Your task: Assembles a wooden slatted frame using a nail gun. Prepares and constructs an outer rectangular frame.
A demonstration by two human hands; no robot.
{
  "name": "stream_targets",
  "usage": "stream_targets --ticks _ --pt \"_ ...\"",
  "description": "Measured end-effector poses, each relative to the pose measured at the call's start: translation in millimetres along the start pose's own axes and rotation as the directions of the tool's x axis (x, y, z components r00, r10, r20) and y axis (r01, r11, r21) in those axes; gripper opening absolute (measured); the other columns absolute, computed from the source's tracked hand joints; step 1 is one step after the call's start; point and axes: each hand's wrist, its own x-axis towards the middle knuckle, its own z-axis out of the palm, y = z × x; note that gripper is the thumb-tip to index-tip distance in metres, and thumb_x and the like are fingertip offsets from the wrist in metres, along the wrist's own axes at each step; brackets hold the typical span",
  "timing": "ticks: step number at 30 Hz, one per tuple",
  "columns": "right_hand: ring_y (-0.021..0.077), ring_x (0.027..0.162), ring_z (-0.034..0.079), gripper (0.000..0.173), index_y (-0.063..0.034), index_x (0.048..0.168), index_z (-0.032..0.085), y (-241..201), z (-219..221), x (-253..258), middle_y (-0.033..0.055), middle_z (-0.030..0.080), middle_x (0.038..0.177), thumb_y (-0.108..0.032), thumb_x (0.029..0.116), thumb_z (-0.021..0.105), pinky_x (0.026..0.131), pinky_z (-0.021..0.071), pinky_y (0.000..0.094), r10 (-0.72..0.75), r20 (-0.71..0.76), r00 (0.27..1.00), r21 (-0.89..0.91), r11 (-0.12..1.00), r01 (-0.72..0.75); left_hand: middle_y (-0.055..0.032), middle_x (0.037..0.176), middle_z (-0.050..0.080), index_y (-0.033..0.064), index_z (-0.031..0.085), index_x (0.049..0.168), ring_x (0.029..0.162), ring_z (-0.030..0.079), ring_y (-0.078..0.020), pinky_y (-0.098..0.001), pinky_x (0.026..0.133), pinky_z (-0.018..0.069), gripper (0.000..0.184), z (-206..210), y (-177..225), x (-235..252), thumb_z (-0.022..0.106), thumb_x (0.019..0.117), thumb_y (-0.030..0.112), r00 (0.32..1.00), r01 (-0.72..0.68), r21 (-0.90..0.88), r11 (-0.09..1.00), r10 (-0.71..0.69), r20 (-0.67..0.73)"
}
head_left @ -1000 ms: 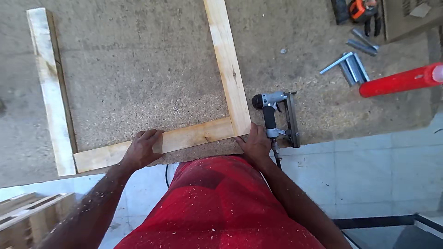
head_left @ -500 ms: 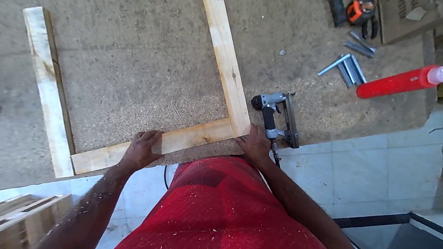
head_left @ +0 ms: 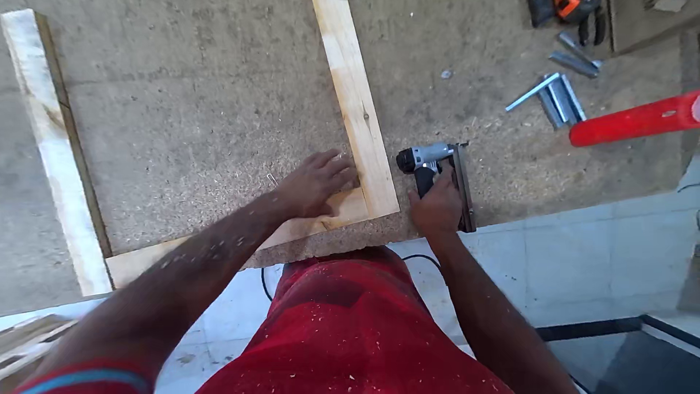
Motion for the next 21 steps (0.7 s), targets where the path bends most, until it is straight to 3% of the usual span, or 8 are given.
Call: stream_targets --ticks 2,4,7,10,11,13,16,21 --pt "0.0461 0.108 0.068 0.099 -0.0044 0.162 0.015 -8.2 -9.8 3.0 0.0273 0.064 0.126 -0.046 0.0918 0.071 0.086 0.0549 0.0643 0.039 0.121 0.992 -0.011 0.999 -0.038 -0.0068 0.167 0.031 0.0257 0.038 0.158 0.155 0.021 -0.0387 -0.0617 0.123 0.0217 0.111 -1.1 -0.6 50.5 0.092 0.0646 0.051 0.978 -0.204 0.067 0.977 0.2 0.066" --pt "0.0459 0.097 0.07 0.094 -0.0091 0.162 0.017 -9.0 -30.1 4.8 0.0254 0.069 0.113 -0.033 0.0888 0.072 0.078 0.0553 0.0672 0.072 0.226 0.971 0.051 0.995 -0.086 -0.0009 0.172 0.02 0.03 0.03 0.162 0.158 0.01 -0.0383 -0.0672 0.123 0.013 0.129 -3.7 0.1 83.8 0.095 0.0537 0.054 0.947 -0.296 0.11 0.949 0.277 0.161" --pt "0.0372 0.082 0.068 0.067 -0.0152 0.146 0.047 9.9 -77.4 -15.7 0.0178 0.068 0.096 -0.026 0.0841 0.072 0.067 0.0542 0.064 0.033 0.378 0.925 0.211 0.97 -0.121 0.0023 0.171 0.021 0.0323 0.029 0.162 0.158 0.007 -0.0394 -0.0733 0.12 0.0085 0.133 -0.6 -0.6 102.1 0.094 0.049 0.058 0.917 -0.359 0.139 0.923 0.322 0.234" --pt "0.0236 0.054 0.062 0.035 -0.0124 0.117 0.061 32.1 -112.0 -71.4 0.0091 0.065 0.075 -0.019 0.0834 0.071 0.046 0.0529 0.0431 -0.129 0.624 0.771 0.474 0.846 -0.242 0.0014 0.169 0.027 0.0306 0.035 0.161 0.158 0.009 -0.0401 -0.0761 0.118 0.0108 0.128 2.4 -3.8 102.5 0.095 0.0508 0.057 0.911 -0.369 0.107 0.923 0.336 0.237" --pt "0.0209 0.054 0.061 0.028 -0.0107 0.108 0.065 34.8 -110.5 -89.1 0.0078 0.066 0.075 -0.016 0.0809 0.071 0.046 0.0519 0.0394 -0.216 0.672 0.708 0.561 0.773 -0.297 0.0014 0.169 0.028 0.0303 0.036 0.16 0.158 0.01 -0.0401 -0.0759 0.118 0.0111 0.128 2.8 -5.1 103.3 0.095 0.0502 0.056 0.912 -0.368 0.096 0.925 0.339 0.23" --pt "0.0139 0.068 0.066 0.03 -0.0142 0.108 0.069 27.5 -97.0 -118.5 0.0006 0.07 0.083 -0.022 0.0795 0.072 0.06 0.057 0.0372 -0.288 0.705 0.648 0.585 0.753 -0.301 0.002 0.169 0.028 0.031 0.037 0.16 0.158 0.01 -0.0396 -0.0751 0.119 0.0101 0.126 2.9 -6.2 104.7 0.095 0.0504 0.057 0.913 -0.361 0.09 0.928 0.332 0.236" --pt "0.0065 0.086 0.071 0.045 -0.0193 0.117 0.07 4.1 -69.5 -142.6 -0.0062 0.074 0.092 -0.05 0.084 0.076 0.077 0.0623 0.0355 -0.217 0.66 0.719 0.459 0.875 -0.157 0.0028 0.168 0.03 0.0317 0.038 0.159 0.158 0.01 -0.0385 -0.0735 0.12 0.0076 0.124 3.2 -8.2 107.1 0.094 0.0507 0.057 0.911 -0.364 0.068 0.929 0.339 0.234" --pt "0.0078 0.079 0.071 0.049 -0.0181 0.116 0.07 -17.3 -49.2 -147.0 -0.0045 0.073 0.085 -0.053 0.0821 0.073 0.071 0.0608 0.0366 -0.087 0.589 0.803 0.352 0.923 -0.157 0.0007 0.169 0.028 0.03 0.038 0.159 0.158 0.009 -0.0395 -0.0728 0.121 0.0044 0.125 1.6 -11.1 112.6 0.094 0.0512 0.059 0.898 -0.379 0.049 0.924 0.354 0.262"
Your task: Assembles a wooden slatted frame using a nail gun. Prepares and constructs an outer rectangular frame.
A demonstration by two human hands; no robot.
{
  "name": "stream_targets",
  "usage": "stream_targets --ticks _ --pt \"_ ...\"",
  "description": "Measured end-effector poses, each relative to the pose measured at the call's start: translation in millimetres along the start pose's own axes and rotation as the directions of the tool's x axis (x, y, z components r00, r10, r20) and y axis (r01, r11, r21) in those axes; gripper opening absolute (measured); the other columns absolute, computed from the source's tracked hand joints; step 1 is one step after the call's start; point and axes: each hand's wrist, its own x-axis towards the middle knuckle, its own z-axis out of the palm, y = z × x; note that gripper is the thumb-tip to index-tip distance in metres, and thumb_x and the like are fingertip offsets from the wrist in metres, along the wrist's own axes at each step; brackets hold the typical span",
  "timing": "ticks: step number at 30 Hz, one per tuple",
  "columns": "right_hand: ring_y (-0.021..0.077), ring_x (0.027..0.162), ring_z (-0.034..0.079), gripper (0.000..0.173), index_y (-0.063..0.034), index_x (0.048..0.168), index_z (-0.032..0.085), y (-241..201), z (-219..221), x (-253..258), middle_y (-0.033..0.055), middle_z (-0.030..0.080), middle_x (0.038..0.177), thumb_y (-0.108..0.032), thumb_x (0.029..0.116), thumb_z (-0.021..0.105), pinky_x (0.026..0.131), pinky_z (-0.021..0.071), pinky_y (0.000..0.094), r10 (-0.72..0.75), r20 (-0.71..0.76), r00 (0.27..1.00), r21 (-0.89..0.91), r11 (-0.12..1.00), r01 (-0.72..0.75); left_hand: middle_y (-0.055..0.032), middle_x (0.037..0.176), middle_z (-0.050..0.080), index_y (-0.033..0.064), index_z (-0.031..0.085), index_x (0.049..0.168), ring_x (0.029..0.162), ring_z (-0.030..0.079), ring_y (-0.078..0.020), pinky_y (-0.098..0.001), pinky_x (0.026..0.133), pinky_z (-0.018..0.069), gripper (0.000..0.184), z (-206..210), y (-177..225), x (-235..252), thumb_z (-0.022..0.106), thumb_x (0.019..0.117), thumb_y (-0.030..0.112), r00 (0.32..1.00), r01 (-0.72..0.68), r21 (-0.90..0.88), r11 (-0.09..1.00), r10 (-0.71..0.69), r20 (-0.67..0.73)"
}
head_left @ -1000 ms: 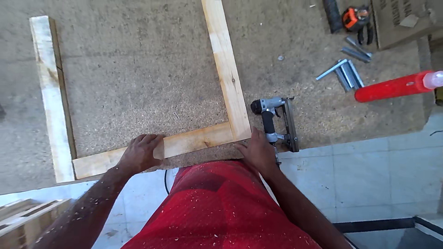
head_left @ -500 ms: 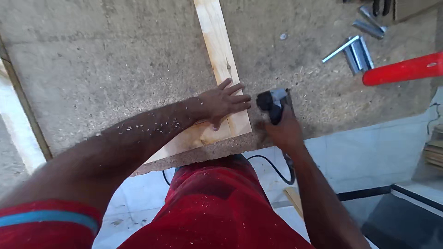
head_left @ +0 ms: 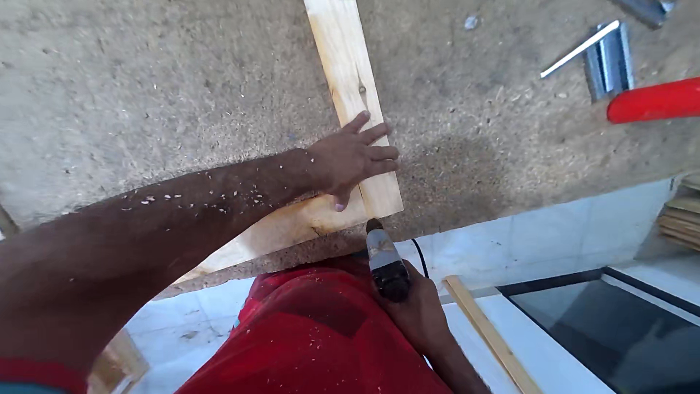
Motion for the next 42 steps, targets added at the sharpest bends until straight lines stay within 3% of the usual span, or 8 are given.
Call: stream_targets --ticks 4,8,13,16,20,24,37,42 --pt "0.004 0.076 0.069 0.043 -0.0189 0.108 0.07 -1.4 4.3 5.5 -0.0074 0.07 0.081 -0.053 0.0828 0.072 0.069 0.0597 0.0324 0.038 0.007 0.999 0.06 0.997 -0.039 0.0005 0.168 0.029 0.0295 0.039 0.159 0.158 0.009 -0.039 -0.073 0.12 0.0043 0.125 4.0 -3.8 0.7 0.094 0.05 0.06 1.0 -0.01 -0.016 1.0 0.01 -0.013" --pt "0.0062 0.078 0.069 0.044 -0.0206 0.111 0.07 -6.8 1.9 7.3 -0.0067 0.071 0.083 -0.055 0.0828 0.071 0.071 0.0595 0.0352 0.063 0.049 0.997 -0.004 0.998 -0.063 0.0021 0.169 0.027 0.03 0.039 0.158 0.158 0.007 -0.0371 -0.0715 0.121 0.0012 0.124 5.1 -7.1 0.9 0.094 0.0509 0.06 1.0 -0.012 -0.061 0.998 0.012 -0.005" --pt "0.007 0.076 0.069 0.04 -0.0159 0.103 0.071 -18.6 1.8 9.3 -0.0043 0.071 0.08 -0.05 0.0806 0.072 0.07 0.0585 0.0339 0.114 -0.002 0.994 -0.001 0.994 -0.114 0.0013 0.169 0.028 0.0303 0.04 0.158 0.158 0.007 -0.037 -0.0715 0.121 -0.0014 0.123 6.8 -11.0 1.6 0.095 0.0514 0.057 0.999 -0.029 -0.11 0.994 0.027 -0.021" --pt "0.0042 0.073 0.068 0.041 -0.019 0.103 0.07 -26.4 -8.0 7.3 -0.0078 0.069 0.079 -0.053 0.0808 0.073 0.066 0.0584 0.0314 0.14 0.018 0.99 0.063 0.988 -0.141 0.0025 0.168 0.029 0.0307 0.04 0.158 0.158 0.007 -0.0364 -0.0711 0.121 -0.0022 0.123 5.7 -10.0 1.4 0.096 0.0504 0.054 0.999 -0.028 -0.132 0.991 0.026 -0.024" --pt "0.003 0.065 0.066 0.039 -0.0191 0.101 0.07 -38.8 -17.1 17.5 -0.0091 0.067 0.074 -0.053 0.0817 0.072 0.059 0.0586 0.0305 0.031 -0.056 0.998 0.183 0.983 -0.02 0.004 0.168 0.029 0.0314 0.042 0.157 0.158 0.008 -0.0348 -0.07 0.122 -0.0014 0.124 9.1 -13.1 1.1 0.097 0.048 0.054 0.998 -0.038 -0.145 0.989 0.031 -0.048" --pt "0.0071 0.054 0.061 0.029 -0.0224 0.095 0.069 -51.8 -17.8 43.7 -0.0076 0.063 0.064 -0.049 0.0848 0.068 0.051 0.0546 0.0343 0.064 -0.008 0.998 0.12 0.991 -0.062 0.0039 0.167 0.031 0.0319 0.043 0.156 0.158 0.009 -0.0359 -0.0705 0.121 -0.0012 0.124 10.2 -13.5 2.4 0.097 0.0472 0.055 0.998 -0.047 -0.142 0.989 0.039 -0.055" --pt "0.0067 0.057 0.063 0.035 -0.0203 0.096 0.067 -47.7 -7.3 36.1 -0.0076 0.064 0.067 -0.052 0.0827 0.071 0.054 0.0561 0.0333 0.105 -0.013 0.994 0.075 0.992 -0.104 0.0029 0.168 0.031 0.0294 0.044 0.156 0.158 0.007 -0.037 -0.0695 0.122 -0.003 0.123 12.4 -15.4 2.1 0.098 0.0483 0.053 0.997 -0.064 -0.173 0.983 0.054 -0.062" --pt "0.0037 0.066 0.066 0.039 -0.0216 0.1 0.069 -36.0 -3.2 27.8 -0.009 0.067 0.073 -0.055 0.0805 0.074 0.061 0.0585 0.0311 0.091 -0.022 0.996 0.106 0.99 -0.088 0.0036 0.168 0.03 0.0298 0.044 0.156 0.159 0.006 -0.0366 -0.0691 0.122 -0.0034 0.122 13.5 -16.3 2.5 0.097 0.049 0.055 0.996 -0.073 -0.165 0.984 0.063 -0.067"
